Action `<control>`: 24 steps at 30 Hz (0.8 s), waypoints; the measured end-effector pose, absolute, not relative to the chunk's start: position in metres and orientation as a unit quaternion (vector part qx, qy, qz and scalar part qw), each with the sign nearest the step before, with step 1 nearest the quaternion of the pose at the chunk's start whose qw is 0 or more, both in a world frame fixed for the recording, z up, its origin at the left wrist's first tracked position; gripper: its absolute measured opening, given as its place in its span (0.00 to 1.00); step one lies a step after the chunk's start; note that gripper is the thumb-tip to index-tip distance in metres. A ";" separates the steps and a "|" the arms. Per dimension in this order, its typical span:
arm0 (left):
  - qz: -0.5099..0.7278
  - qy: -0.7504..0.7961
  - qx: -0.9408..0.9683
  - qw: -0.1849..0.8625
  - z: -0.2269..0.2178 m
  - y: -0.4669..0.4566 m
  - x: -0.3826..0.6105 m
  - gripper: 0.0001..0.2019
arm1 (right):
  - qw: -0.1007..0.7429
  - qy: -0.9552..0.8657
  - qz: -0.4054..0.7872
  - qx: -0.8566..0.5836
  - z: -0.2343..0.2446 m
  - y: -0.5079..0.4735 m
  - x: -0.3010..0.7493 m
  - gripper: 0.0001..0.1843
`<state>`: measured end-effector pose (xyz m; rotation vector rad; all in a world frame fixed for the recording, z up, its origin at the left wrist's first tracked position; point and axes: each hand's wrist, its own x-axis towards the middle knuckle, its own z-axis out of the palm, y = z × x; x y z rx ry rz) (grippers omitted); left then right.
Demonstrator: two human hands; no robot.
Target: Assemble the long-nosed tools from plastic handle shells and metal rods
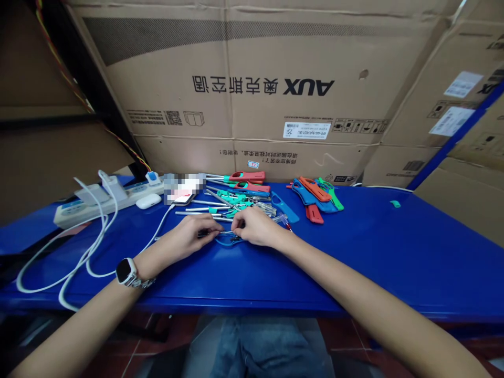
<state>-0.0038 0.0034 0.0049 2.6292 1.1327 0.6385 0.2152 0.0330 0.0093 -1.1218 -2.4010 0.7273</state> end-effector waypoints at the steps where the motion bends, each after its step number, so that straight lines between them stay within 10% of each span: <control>1: 0.207 0.374 0.900 0.084 0.005 0.002 -0.004 0.10 | 0.196 -0.856 0.261 -0.402 0.010 0.033 0.215 0.07; 24: 0.220 0.355 0.898 0.139 0.004 -0.002 -0.020 0.09 | 0.169 -0.840 0.248 -0.452 0.017 0.029 0.211 0.09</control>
